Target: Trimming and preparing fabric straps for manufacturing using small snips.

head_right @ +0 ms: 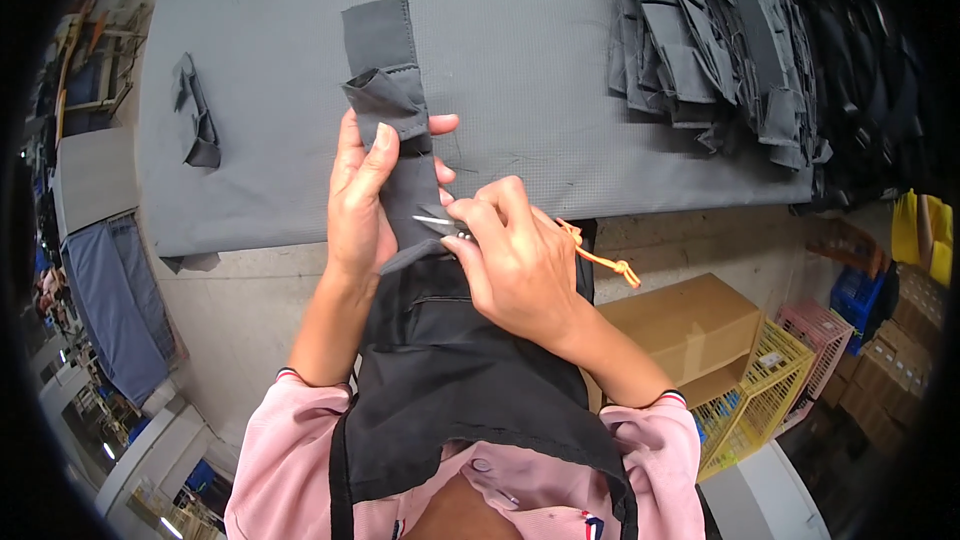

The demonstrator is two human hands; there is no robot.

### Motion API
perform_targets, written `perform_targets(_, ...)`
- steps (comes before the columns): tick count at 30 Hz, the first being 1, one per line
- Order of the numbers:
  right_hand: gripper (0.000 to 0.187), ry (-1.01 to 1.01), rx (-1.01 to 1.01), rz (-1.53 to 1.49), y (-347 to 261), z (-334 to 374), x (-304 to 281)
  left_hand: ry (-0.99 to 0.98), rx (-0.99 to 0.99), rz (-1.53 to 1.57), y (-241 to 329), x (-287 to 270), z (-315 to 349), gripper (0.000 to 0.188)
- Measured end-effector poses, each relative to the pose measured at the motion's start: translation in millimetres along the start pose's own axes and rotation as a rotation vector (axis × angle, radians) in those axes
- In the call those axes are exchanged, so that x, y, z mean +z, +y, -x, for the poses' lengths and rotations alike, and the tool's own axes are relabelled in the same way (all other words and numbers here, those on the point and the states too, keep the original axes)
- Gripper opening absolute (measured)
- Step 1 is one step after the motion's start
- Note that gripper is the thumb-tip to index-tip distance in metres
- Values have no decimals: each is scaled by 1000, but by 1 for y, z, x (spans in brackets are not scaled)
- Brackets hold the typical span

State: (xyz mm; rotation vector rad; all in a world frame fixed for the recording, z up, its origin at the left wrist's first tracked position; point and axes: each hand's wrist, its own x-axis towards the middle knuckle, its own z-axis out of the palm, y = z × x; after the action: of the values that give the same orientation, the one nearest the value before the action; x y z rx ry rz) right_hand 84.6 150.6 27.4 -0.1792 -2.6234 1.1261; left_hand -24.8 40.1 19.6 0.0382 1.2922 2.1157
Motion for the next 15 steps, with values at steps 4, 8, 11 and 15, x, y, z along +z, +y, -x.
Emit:
perform_targets(4,27,-44,-76,25,5,-2,-2,5,-7,-26,1,1,4,41)
perform_targets(8,30,-31,-223,75,7,-4,1,16,-5,-16,-1,3,5,29)
perform_targets(11,29,11,-293,113,9,-5,4,-5,-34,-26,2,2,5,29)
perform_targets(15,31,30,-356,202,8,-2,4,-12,-88,30,2,-1,3,40)
